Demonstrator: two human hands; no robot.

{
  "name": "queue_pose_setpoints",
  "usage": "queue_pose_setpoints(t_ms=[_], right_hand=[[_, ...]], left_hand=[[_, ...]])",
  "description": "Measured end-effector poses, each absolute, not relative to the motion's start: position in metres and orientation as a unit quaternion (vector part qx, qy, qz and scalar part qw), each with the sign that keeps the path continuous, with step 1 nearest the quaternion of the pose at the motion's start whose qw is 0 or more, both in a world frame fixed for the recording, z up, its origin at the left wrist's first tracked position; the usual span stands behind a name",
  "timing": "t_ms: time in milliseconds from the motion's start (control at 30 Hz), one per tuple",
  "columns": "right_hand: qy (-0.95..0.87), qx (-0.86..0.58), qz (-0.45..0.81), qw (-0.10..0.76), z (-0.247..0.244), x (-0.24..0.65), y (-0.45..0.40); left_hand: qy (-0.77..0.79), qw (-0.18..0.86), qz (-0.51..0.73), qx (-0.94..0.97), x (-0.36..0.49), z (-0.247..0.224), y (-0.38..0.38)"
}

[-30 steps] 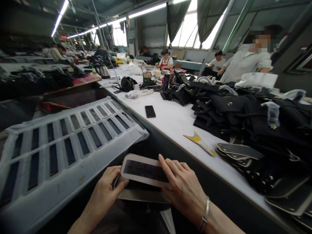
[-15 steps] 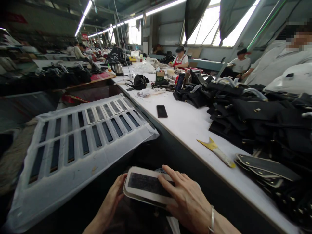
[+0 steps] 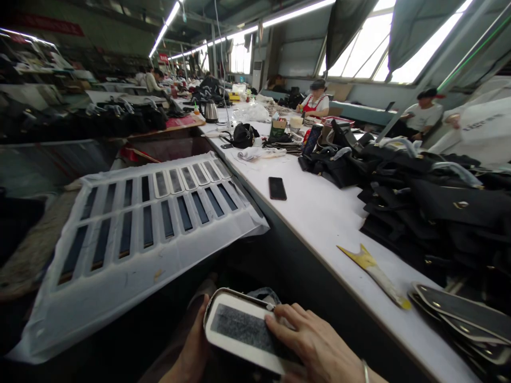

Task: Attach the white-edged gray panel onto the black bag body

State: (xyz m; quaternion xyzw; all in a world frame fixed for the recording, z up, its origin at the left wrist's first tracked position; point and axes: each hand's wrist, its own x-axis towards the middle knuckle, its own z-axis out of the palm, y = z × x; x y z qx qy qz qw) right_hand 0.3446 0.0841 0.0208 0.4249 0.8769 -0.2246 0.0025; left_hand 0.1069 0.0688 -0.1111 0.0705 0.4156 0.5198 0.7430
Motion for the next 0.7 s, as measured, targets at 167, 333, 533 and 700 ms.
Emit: queue_pose_setpoints(t_ms=[167, 333, 533, 700], right_hand=[[0.87, 0.428, -0.243, 0.005, 0.01, 0.343, 0.092], [0.865, 0.461, -0.193, 0.039, 0.004, 0.334, 0.09], [0.85, 0.489, -0.198, 0.0, -0.008, 0.332, 0.082], [0.852, 0.502, -0.146, -0.038, -0.03, 0.334, 0.077]], left_hand=[[0.398, 0.729, 0.549, 0.098, 0.11, -0.104, 0.07], [0.418, 0.717, 0.549, 0.1, 0.11, -0.104, 0.069], [0.408, 0.713, 0.564, 0.085, 0.108, -0.115, 0.07], [0.401, 0.704, 0.578, 0.1, 0.107, -0.118, 0.067]])
